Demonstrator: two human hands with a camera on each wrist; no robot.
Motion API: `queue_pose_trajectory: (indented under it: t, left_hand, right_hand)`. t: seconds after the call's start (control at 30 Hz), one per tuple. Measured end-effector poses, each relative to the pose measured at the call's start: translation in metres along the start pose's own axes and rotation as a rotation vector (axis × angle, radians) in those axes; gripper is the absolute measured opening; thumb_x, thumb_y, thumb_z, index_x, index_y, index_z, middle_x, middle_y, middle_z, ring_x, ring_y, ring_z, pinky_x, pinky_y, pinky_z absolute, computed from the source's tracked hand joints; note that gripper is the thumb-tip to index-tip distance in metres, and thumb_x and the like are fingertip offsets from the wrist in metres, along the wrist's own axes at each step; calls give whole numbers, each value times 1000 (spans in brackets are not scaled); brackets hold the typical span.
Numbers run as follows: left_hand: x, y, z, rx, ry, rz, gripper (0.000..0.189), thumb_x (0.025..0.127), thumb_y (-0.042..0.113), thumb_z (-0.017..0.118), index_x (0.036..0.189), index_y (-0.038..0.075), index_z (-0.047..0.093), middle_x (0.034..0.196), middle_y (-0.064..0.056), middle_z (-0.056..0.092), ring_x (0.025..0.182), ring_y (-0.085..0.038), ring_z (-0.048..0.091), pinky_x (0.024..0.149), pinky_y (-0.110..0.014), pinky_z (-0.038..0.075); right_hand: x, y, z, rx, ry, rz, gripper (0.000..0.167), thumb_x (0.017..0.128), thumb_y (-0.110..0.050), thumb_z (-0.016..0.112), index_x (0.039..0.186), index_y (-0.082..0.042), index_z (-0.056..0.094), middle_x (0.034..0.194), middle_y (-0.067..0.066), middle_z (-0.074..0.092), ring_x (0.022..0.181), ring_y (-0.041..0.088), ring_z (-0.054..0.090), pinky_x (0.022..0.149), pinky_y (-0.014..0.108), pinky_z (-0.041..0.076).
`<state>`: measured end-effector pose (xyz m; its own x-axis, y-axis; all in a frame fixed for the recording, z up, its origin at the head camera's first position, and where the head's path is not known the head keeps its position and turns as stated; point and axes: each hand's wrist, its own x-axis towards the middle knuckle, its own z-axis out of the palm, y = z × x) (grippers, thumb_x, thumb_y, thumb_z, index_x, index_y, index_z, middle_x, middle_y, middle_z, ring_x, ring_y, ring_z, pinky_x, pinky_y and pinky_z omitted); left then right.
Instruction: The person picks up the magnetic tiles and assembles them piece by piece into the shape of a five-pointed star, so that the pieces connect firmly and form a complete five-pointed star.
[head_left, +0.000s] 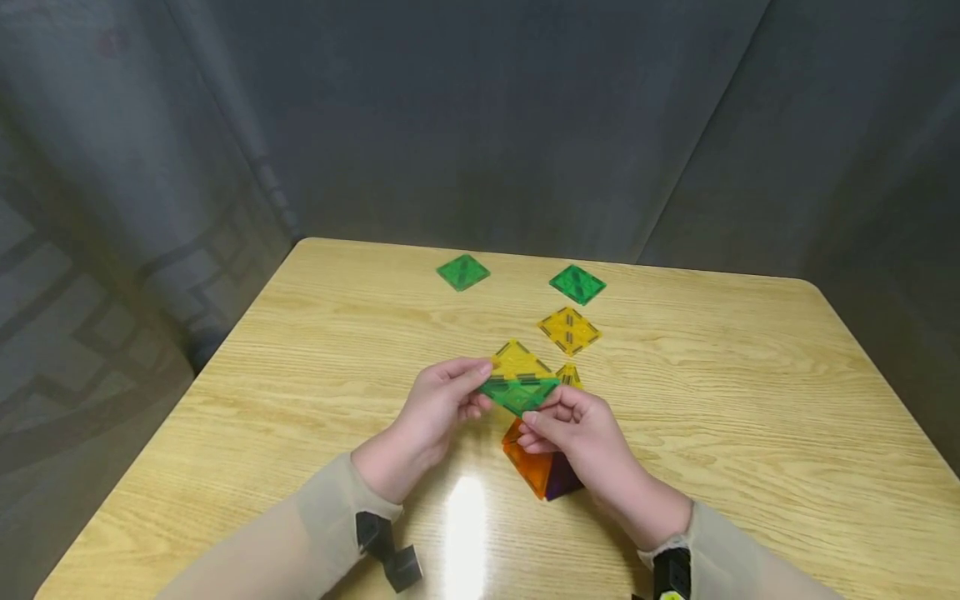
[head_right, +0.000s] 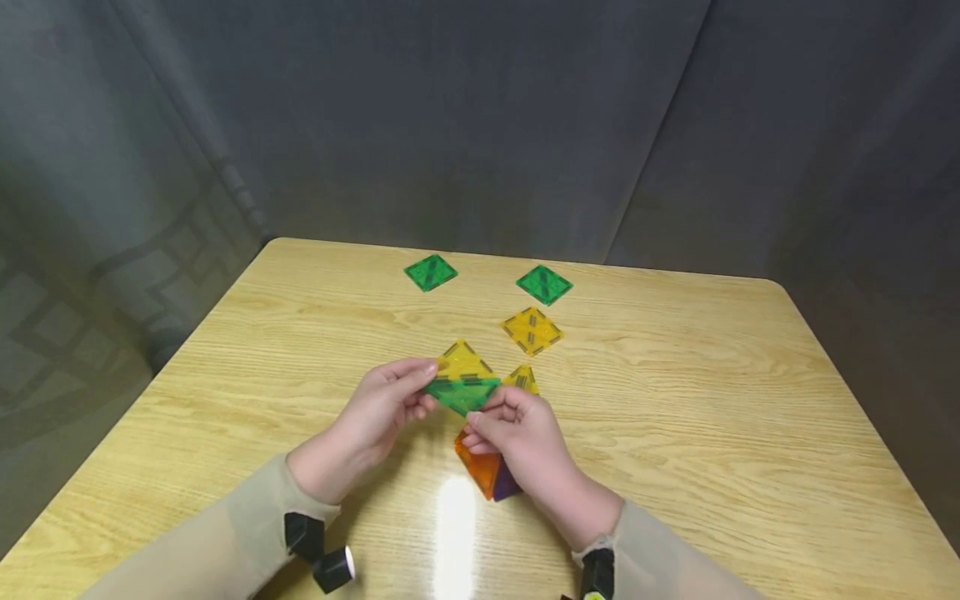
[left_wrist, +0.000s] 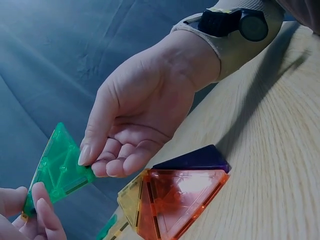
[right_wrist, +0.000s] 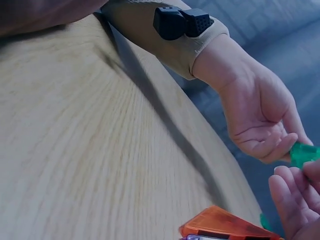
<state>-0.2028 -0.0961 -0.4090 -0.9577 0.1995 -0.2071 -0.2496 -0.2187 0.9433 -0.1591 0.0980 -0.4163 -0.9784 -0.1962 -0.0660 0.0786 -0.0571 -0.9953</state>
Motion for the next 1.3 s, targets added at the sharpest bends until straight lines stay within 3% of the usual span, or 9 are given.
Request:
queue_pose_trajectory:
  t: [0.53,0.93,1.17,1.3]
  left_hand:
    - [0,-2,0,-16,-33,37,26,95,10,66,117,-3,66,65,0,65,52,-9,57,48,-18,44]
    - [-1,-1,-1,-45,-73,79,20,95,3,64,112,-7,64,72,-4,68,61,-12,64,57,-21,54]
    - [4,-2,-2,-13,-18,57,18,93,4,66,108,-6,68,71,-3,68,60,-11,62,55,-20,50]
    - [7,-3,-3,-31,-9,18,17,92,4,68,106,-5,69,74,-4,68,61,-12,61,57,-20,50]
  right_hand:
    - [2,-1,-1,16,-25,-15,14,90,3,66,90,12,56,87,36,64,70,25,71,67,40,61]
    - [3,0,-2,67,-5,19,14,91,1,66,90,9,54,86,32,65,71,27,71,68,40,61]
    - [5,-2,-4,55,-21,35,14,91,2,66,92,10,54,89,35,65,72,26,71,69,41,61]
    - [7,-10,-13,-10,-98,46,17,93,-1,65,96,14,57,88,31,67,71,24,71,68,39,61]
